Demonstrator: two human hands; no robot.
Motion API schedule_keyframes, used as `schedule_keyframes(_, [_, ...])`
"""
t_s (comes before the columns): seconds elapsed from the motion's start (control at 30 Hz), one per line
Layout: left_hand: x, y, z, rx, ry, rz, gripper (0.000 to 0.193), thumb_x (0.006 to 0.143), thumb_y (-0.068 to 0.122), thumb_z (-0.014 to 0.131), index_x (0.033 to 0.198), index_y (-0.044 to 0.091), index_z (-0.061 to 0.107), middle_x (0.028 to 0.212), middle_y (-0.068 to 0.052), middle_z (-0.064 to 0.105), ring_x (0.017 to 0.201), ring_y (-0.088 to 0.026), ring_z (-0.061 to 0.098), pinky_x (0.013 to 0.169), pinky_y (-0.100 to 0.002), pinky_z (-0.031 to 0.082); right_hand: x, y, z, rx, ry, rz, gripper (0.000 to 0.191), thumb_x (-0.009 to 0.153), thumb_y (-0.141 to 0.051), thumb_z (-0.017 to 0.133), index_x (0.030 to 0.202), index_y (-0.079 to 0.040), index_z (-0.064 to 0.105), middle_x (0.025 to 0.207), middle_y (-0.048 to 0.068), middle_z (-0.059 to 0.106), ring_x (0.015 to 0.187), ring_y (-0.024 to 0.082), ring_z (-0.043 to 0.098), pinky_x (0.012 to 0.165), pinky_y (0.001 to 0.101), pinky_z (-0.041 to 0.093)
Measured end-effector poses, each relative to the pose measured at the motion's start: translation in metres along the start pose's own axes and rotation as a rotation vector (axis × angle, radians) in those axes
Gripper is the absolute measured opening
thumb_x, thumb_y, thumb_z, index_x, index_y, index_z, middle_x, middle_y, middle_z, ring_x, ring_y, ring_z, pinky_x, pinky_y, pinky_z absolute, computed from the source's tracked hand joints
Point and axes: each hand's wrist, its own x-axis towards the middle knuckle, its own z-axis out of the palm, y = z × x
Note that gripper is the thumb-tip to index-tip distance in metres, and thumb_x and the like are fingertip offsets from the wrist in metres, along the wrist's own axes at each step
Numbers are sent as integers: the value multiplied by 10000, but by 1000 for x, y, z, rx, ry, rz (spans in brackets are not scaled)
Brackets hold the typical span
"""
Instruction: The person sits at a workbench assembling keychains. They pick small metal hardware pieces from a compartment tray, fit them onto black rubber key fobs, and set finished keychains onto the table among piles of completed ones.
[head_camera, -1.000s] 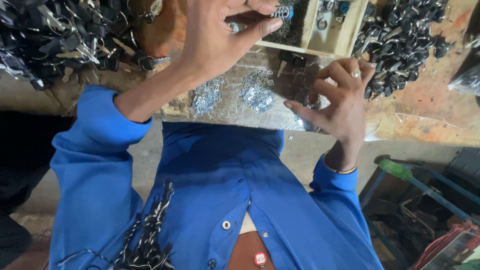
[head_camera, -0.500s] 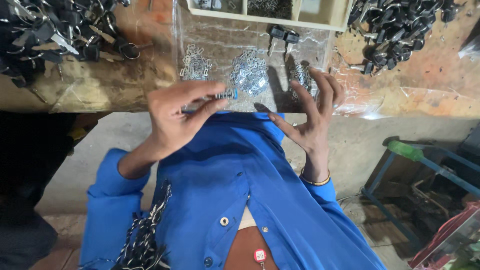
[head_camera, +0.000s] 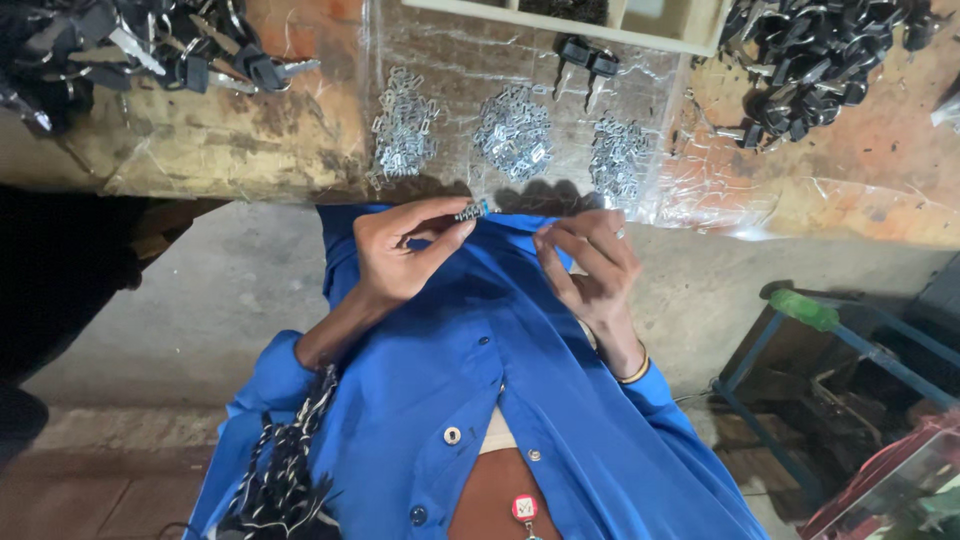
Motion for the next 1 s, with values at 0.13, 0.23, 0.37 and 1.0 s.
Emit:
schedule_keyframes(0.13, [-1,-8,-7,65,40,48,256,898,-37,835,1137,-40,744,1104,-131,788,844,-101,752,693,-219,603,14,-18,28,212,96,226,220,883,40,831,1042,-44,704,999,89,721,905,240,647,820,333,526])
schedule_keyframes(0.23, [-6,-11,-10,45,36,116,261,918,-37,826,1162,-32,735,1144,-134,771,940,-130,764,736,-240,637,21,-29,41,147,52,259,204,884,51,829,1047,-34,741,1012,102,737,933,238,623,819,344,510])
schedule_keyframes(0.37, [-7,-11,-20,107,45,170,261,909,-19,840,1150,-20,739,1159,-142,765,936,-152,771,733,-252,649,30,-39,54,101,2,149,211,910,69,825,1093,-17,763,1038,100,739,925,202,613,816,328,490])
schedule_keyframes(1.0, [-17,-6,-54,376,3,423,207,903,-11,830,1093,0,749,1142,-133,763,953,-237,790,772,-314,649,42,-75,66,-106,-97,81,233,835,-33,898,982,-127,744,932,-28,734,855,184,583,866,358,361])
